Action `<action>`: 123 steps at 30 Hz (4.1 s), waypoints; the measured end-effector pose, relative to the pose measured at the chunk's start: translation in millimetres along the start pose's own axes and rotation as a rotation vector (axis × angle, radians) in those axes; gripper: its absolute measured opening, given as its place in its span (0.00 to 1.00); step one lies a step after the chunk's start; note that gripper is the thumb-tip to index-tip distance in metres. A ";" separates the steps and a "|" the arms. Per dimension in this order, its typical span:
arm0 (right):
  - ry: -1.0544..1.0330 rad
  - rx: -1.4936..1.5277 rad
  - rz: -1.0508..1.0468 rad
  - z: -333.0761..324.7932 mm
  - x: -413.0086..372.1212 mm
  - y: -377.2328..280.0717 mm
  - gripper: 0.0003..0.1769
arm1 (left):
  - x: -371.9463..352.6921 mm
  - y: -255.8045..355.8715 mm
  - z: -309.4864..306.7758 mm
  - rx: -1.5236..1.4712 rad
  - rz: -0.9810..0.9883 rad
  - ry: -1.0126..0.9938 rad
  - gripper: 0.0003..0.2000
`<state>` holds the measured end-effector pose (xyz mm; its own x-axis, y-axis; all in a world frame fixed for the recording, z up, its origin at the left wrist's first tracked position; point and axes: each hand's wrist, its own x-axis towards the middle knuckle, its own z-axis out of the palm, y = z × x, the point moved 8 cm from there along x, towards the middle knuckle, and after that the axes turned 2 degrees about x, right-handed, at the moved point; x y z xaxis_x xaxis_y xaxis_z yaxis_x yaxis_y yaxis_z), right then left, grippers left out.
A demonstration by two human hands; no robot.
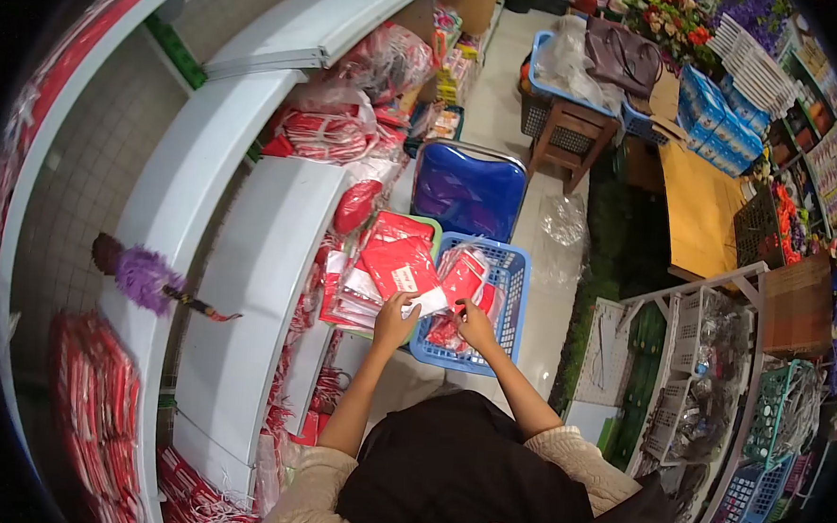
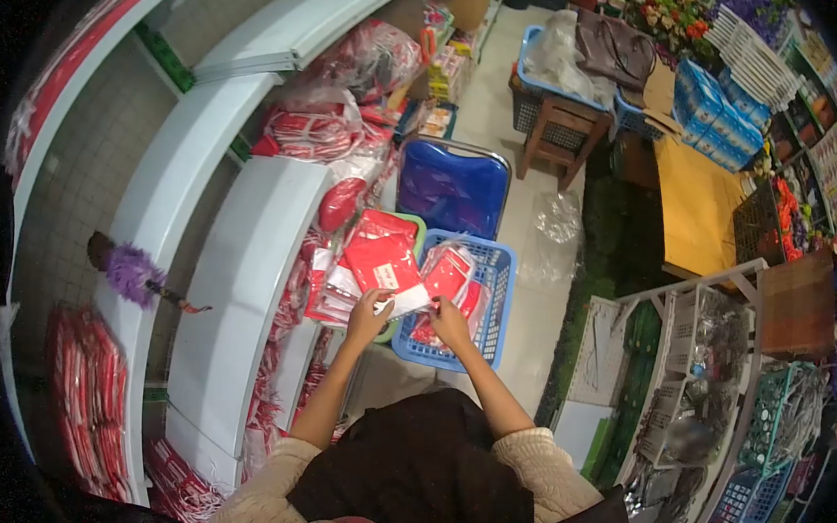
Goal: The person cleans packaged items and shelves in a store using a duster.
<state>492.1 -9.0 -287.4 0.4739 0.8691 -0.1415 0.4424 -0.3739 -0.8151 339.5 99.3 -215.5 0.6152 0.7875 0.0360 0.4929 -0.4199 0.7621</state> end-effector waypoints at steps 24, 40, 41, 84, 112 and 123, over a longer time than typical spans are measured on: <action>-0.197 0.968 0.910 113.0 -1.3 239.8 0.20 | 59.1 -73.5 232.3 0.664 0.265 -0.453 0.24; -0.079 1.185 0.984 111.8 5.1 235.4 0.17 | 88.6 -111.5 232.5 0.778 -0.109 -0.365 0.15; -0.059 1.134 1.008 106.9 0.7 233.4 0.19 | 85.8 -106.5 234.5 0.755 -0.089 -0.368 0.15; -0.001 0.501 -0.962 -37.1 -128.7 -452.7 0.10 | -167.5 105.0 -280.0 -1.327 0.257 0.916 0.21; -0.215 0.642 -0.366 125.1 -42.4 -317.4 0.16 | -270.6 38.7 -327.4 -1.783 0.422 0.736 0.28; 0.087 -0.138 -0.888 82.3 -51.7 -314.8 0.09 | -243.2 9.1 -332.5 -1.650 0.995 0.302 0.24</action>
<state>265.7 90.3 -69.8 -0.0327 0.8307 0.5557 0.7576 0.3832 -0.5283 -10.3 54.0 -2.3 0.0686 0.6890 0.7215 -0.9852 -0.0671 0.1577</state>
